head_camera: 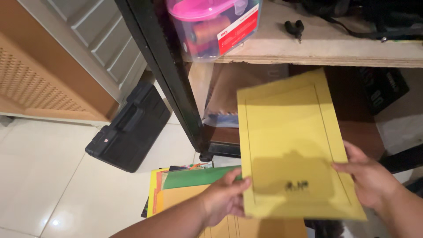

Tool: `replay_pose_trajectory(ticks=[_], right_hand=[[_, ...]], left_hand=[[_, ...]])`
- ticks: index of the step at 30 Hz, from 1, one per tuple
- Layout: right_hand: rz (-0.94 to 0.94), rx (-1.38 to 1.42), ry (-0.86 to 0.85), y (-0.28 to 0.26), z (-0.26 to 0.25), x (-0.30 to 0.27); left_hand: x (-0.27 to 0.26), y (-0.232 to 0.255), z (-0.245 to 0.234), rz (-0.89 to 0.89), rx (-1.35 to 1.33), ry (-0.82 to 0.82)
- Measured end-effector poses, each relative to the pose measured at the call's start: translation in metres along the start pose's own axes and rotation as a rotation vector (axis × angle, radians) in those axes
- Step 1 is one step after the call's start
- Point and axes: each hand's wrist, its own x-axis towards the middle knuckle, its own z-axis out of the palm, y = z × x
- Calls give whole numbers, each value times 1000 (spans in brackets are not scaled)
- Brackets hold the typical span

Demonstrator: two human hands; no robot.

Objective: The person sits on the floor and uses a feather duster to clean several envelopes. They pick up each envelope, dust both sides, and place them on a shelf or back on the pile.

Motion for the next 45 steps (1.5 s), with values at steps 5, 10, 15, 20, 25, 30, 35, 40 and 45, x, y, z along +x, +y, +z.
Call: replay_pose_trajectory(ticks=[5,10,15,20,25,30,35,40,45], right_hand=[[-127,61,-62,-16,40,45],[41,-78,-10,-3,68,74],[4,-64,45,34,59,79],[-49,83,44,58,42,75],[-51,179,56,67,36,75],[-42,193,59,72,40,71],[-35,214,59,68,45,67],[-40,251,-4,74,39,62],[-95,136,2,88,15,73]], left_hand=[[51,25,-5,256,-191,168],[102,38,-40,269,-311,436],[139,60,-59,345,-399,464],[171,103,-66,340,-413,547],[199,137,-86,378,-409,650],[218,139,-96,532,-651,715],[225,146,-86,548,-758,757],[207,130,-68,661,-219,977],[174,89,-57,787,610,1016]])
